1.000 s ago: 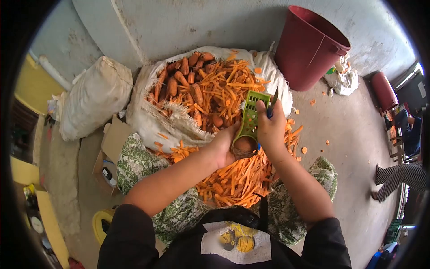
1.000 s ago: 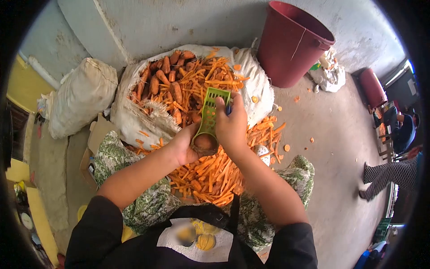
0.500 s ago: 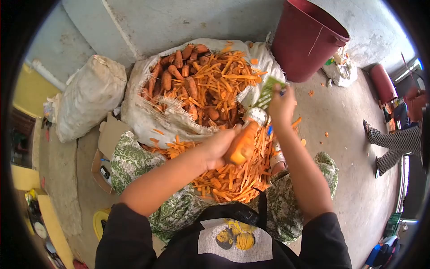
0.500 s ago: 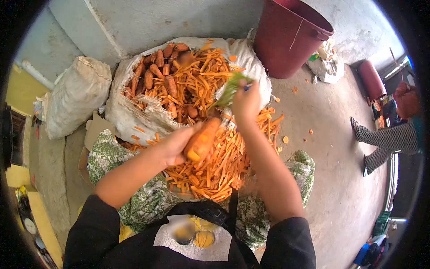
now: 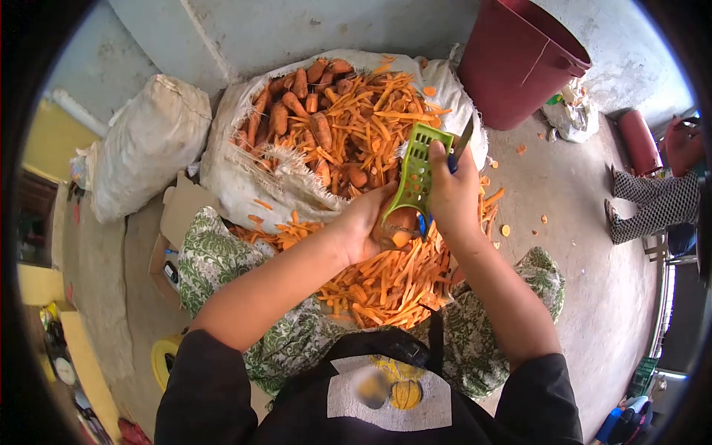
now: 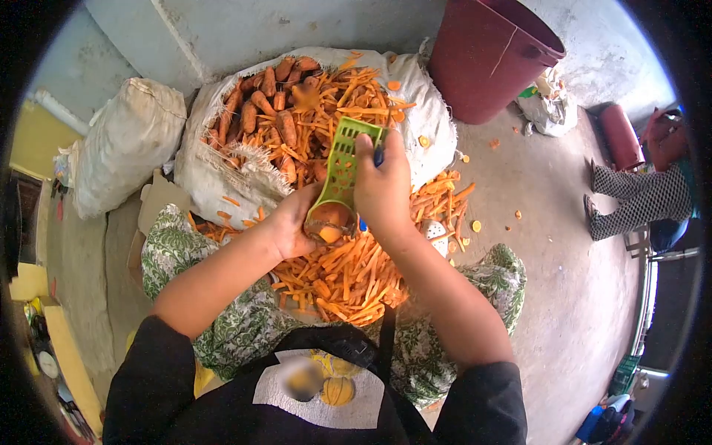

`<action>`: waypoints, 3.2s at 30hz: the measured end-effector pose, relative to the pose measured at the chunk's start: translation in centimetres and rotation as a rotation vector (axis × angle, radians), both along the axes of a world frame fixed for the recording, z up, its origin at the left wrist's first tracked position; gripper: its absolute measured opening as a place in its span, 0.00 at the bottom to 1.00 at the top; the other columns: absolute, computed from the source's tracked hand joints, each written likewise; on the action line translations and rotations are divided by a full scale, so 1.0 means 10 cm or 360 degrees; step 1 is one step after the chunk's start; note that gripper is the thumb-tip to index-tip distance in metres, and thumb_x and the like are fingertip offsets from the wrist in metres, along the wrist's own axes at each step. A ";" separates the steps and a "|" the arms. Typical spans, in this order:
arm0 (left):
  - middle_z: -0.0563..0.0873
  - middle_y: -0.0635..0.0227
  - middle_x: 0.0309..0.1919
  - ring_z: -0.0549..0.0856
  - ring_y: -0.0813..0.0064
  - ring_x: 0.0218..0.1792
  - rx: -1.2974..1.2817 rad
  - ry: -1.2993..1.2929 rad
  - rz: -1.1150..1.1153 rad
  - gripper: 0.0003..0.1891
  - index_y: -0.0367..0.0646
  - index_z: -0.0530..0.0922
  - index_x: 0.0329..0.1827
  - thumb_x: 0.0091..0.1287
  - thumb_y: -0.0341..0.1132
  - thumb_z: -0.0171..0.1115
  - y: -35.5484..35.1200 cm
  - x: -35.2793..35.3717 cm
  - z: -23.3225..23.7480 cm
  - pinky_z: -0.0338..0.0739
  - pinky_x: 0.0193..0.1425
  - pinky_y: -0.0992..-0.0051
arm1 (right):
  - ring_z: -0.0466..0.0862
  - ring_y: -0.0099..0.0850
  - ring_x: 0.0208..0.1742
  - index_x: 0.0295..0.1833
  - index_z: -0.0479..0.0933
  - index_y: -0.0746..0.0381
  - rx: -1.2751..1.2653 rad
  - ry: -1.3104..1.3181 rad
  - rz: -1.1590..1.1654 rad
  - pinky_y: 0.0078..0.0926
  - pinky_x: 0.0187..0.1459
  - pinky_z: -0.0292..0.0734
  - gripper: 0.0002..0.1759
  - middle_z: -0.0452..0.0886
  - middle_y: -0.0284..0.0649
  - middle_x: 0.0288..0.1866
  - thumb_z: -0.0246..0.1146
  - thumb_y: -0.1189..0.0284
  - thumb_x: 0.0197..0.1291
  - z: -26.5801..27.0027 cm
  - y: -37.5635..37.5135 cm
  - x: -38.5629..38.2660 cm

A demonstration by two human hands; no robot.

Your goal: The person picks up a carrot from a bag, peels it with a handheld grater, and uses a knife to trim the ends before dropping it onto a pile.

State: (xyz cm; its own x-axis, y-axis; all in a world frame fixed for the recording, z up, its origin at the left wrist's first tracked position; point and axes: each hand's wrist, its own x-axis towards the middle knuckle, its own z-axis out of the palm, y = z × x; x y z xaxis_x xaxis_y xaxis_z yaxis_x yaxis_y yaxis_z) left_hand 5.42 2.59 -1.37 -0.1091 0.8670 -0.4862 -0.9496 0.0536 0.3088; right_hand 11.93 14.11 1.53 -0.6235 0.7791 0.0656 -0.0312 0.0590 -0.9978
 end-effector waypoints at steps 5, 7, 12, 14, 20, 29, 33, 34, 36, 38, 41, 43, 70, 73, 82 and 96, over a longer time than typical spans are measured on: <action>0.79 0.71 0.33 0.80 0.79 0.32 -0.0283 0.0217 0.0112 0.14 0.45 0.70 0.47 0.70 0.40 0.36 -0.02 0.12 0.21 0.78 0.36 0.76 | 0.67 0.27 0.18 0.42 0.67 0.67 0.0556 -0.0183 -0.0114 0.28 0.22 0.64 0.11 0.70 0.42 0.18 0.55 0.70 0.60 0.03 -0.14 0.01; 0.79 0.72 0.34 0.80 0.80 0.33 -0.0252 0.0349 0.0028 0.14 0.45 0.70 0.46 0.70 0.40 0.37 -0.01 0.11 0.17 0.77 0.36 0.77 | 0.68 0.28 0.18 0.41 0.67 0.67 0.0546 -0.0213 -0.0099 0.28 0.22 0.65 0.11 0.71 0.42 0.18 0.54 0.70 0.60 0.00 -0.15 0.02; 0.78 0.74 0.32 0.78 0.82 0.31 -0.0224 0.0521 -0.0031 0.13 0.45 0.71 0.44 0.69 0.40 0.38 -0.03 0.04 0.18 0.76 0.32 0.78 | 0.72 0.37 0.20 0.39 0.68 0.68 0.0403 -0.0434 -0.0060 0.32 0.24 0.67 0.12 0.73 0.48 0.20 0.53 0.68 0.62 -0.02 -0.09 -0.01; 0.80 0.66 0.37 0.81 0.77 0.36 -0.0203 0.0667 -0.0089 0.16 0.42 0.70 0.47 0.70 0.42 0.38 -0.05 -0.02 0.13 0.78 0.38 0.74 | 0.71 0.32 0.21 0.39 0.68 0.69 0.0437 -0.0527 -0.0112 0.30 0.26 0.67 0.12 0.73 0.46 0.21 0.52 0.68 0.62 -0.08 -0.01 -0.06; 0.79 0.62 0.32 0.81 0.69 0.29 -0.0200 0.0639 -0.0374 0.19 0.39 0.66 0.50 0.69 0.46 0.41 -0.16 0.19 0.45 0.79 0.33 0.70 | 0.71 0.26 0.24 0.40 0.69 0.70 0.0392 -0.0594 -0.0689 0.28 0.28 0.66 0.14 0.73 0.40 0.24 0.52 0.67 0.62 -0.49 1.06 -0.16; 0.79 0.62 0.34 0.81 0.68 0.32 -0.0236 0.0233 -0.0058 0.18 0.41 0.69 0.48 0.67 0.47 0.43 -0.08 -0.14 0.10 0.77 0.27 0.68 | 0.73 0.21 0.21 0.38 0.65 0.64 -0.0299 -0.0055 -0.0033 0.20 0.21 0.70 0.10 0.73 0.35 0.24 0.48 0.68 0.65 0.16 0.10 -0.12; 0.79 0.64 0.34 0.81 0.68 0.32 -0.0023 0.0208 -0.0025 0.16 0.42 0.70 0.47 0.69 0.41 0.36 -0.08 -0.08 0.13 0.77 0.30 0.68 | 0.70 0.24 0.20 0.39 0.66 0.67 0.0301 -0.0069 -0.0013 0.24 0.23 0.66 0.09 0.70 0.38 0.21 0.52 0.71 0.62 -0.03 -0.08 -0.14; 0.79 0.64 0.34 0.81 0.68 0.32 -0.0023 0.0206 -0.0022 0.16 0.42 0.70 0.47 0.69 0.41 0.36 -0.07 -0.06 0.12 0.77 0.30 0.68 | 0.70 0.26 0.20 0.40 0.67 0.68 0.0421 -0.0091 -0.0046 0.27 0.24 0.66 0.10 0.71 0.40 0.20 0.53 0.71 0.61 -0.03 -0.11 -0.14; 0.79 0.64 0.36 0.80 0.69 0.35 -0.0136 0.0158 0.0053 0.16 0.42 0.69 0.48 0.69 0.40 0.36 -0.06 -0.03 0.13 0.78 0.32 0.68 | 0.71 0.27 0.20 0.41 0.67 0.68 0.0449 -0.0118 -0.0065 0.28 0.24 0.67 0.10 0.71 0.42 0.20 0.53 0.71 0.61 -0.04 -0.13 -0.13; 0.79 0.64 0.37 0.80 0.70 0.37 -0.0199 0.0227 0.0060 0.16 0.42 0.68 0.49 0.69 0.40 0.35 -0.06 0.00 0.21 0.78 0.34 0.69 | 0.71 0.29 0.20 0.42 0.67 0.68 0.0481 -0.0142 -0.0085 0.29 0.25 0.67 0.11 0.72 0.44 0.21 0.53 0.71 0.61 -0.03 -0.14 -0.12; 0.79 0.64 0.38 0.80 0.71 0.38 -0.0213 0.0331 0.0028 0.16 0.42 0.67 0.51 0.70 0.41 0.35 -0.05 0.01 0.18 0.79 0.36 0.71 | 0.72 0.33 0.21 0.42 0.67 0.68 0.0483 -0.0253 -0.0069 0.30 0.25 0.68 0.11 0.74 0.46 0.23 0.52 0.70 0.62 -0.01 -0.13 -0.09; 0.79 0.64 0.38 0.80 0.71 0.37 -0.0166 0.0366 -0.0007 0.17 0.41 0.66 0.51 0.70 0.42 0.35 -0.08 0.00 0.16 0.79 0.37 0.71 | 0.73 0.35 0.21 0.43 0.68 0.69 0.0397 -0.0463 -0.0086 0.31 0.25 0.68 0.12 0.75 0.47 0.23 0.51 0.69 0.62 -0.02 -0.05 -0.09; 0.78 0.64 0.41 0.81 0.73 0.37 -0.0138 0.0400 -0.0180 0.17 0.41 0.67 0.51 0.70 0.43 0.35 -0.01 -0.08 0.03 0.80 0.38 0.73 | 0.66 0.26 0.22 0.32 0.66 0.68 0.0508 -0.0505 -0.0144 0.27 0.25 0.65 0.12 0.69 0.42 0.20 0.52 0.68 0.62 0.03 -0.08 -0.05; 0.79 0.64 0.38 0.81 0.73 0.35 -0.0258 0.0521 -0.0455 0.18 0.40 0.67 0.50 0.71 0.44 0.35 -0.04 0.03 0.14 0.80 0.36 0.74 | 0.70 0.27 0.23 0.37 0.70 0.69 0.0350 -0.0633 -0.0400 0.28 0.26 0.66 0.13 0.73 0.45 0.23 0.52 0.68 0.62 -0.21 0.35 -0.13; 0.78 0.60 0.31 0.80 0.70 0.27 -0.0268 0.0364 -0.0445 0.22 0.39 0.68 0.48 0.67 0.51 0.44 -0.08 0.02 0.24 0.82 0.30 0.68 | 0.67 0.20 0.21 0.38 0.68 0.65 -0.0062 -0.0108 -0.0300 0.22 0.20 0.64 0.13 0.69 0.34 0.22 0.49 0.65 0.65 -0.08 0.51 -0.02; 0.79 0.69 0.28 0.80 0.76 0.26 -0.0316 0.0443 -0.0306 0.18 0.44 0.69 0.45 0.70 0.46 0.33 0.05 0.03 0.13 0.77 0.22 0.75 | 0.77 0.43 0.25 0.46 0.68 0.68 0.0603 -0.0507 -0.0107 0.36 0.28 0.69 0.14 0.75 0.52 0.24 0.53 0.68 0.61 -0.03 0.06 0.02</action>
State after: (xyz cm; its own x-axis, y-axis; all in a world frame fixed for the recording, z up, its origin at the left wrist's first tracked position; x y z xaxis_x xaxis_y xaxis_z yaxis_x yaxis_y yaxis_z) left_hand 5.72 3.07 -0.03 -0.1050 0.7765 -0.6214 -0.7979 0.3071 0.5186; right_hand 12.12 14.73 1.24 -0.6079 0.7764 0.1662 0.2880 0.4107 -0.8651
